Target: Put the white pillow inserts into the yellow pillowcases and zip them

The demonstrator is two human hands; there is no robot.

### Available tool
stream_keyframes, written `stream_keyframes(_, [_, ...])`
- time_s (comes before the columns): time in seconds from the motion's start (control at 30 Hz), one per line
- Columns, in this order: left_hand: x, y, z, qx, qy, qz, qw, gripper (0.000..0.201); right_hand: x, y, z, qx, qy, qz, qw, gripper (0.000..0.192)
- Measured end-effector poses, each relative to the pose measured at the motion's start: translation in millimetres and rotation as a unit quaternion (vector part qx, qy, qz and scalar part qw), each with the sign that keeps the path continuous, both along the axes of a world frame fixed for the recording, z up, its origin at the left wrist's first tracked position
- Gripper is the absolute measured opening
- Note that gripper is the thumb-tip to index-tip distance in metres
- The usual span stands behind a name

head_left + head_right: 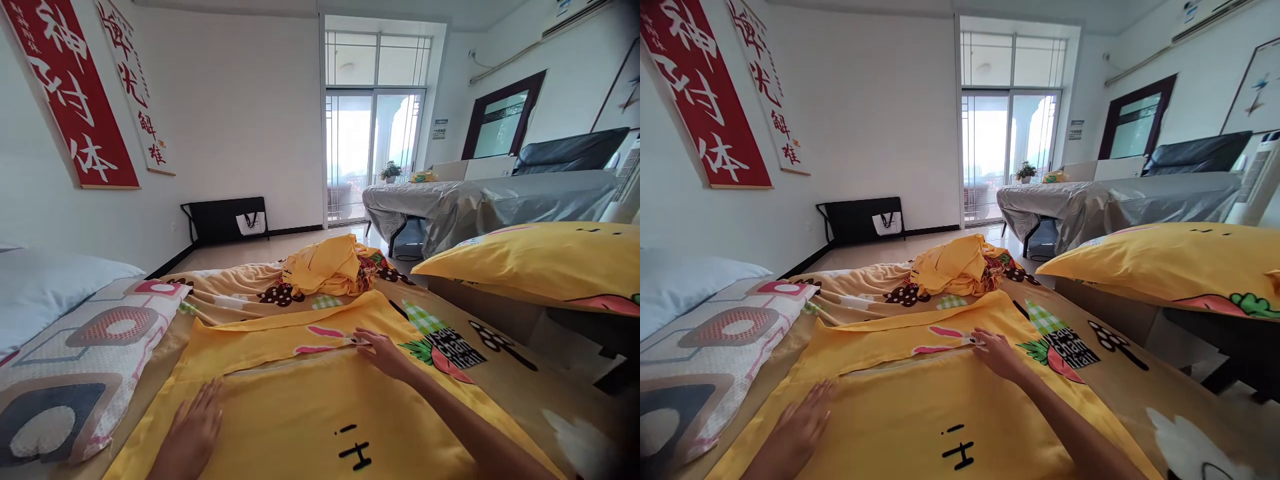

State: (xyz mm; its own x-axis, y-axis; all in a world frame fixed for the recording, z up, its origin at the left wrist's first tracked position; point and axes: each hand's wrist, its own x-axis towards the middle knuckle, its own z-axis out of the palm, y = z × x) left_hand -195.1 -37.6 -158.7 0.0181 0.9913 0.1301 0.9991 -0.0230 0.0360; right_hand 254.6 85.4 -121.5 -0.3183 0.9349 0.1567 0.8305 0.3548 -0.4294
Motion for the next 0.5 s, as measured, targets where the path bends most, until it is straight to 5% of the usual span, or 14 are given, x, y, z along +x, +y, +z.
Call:
stream_keyframes(0.13, [69.1,90.6,38.6,-0.117,-0.042,-0.022,0.992,0.059,-39.6,53.3,-5.8,0.006,-0.081,-0.051,0.995,0.046])
stream_keyframes(0.27, [101.9,159.2,35.5,-0.115,-0.053,-0.039,0.991,0.06,-52.9,99.1,-21.2,-0.007,-0.097,-0.033,0.995,0.054])
stream_keyframes(0.37, [78.8,187.8,15.4,-0.083,-0.044,-0.013,0.995,0.061,-25.2,129.2,-30.4,-0.019,-0.114,-0.08,0.99,0.062])
stream_keyframes(0.5, [10.2,212.8,-10.1,-0.027,-0.031,0.075,0.996,0.06,23.6,158.7,-40.2,-0.037,-0.128,-0.155,0.979,0.063])
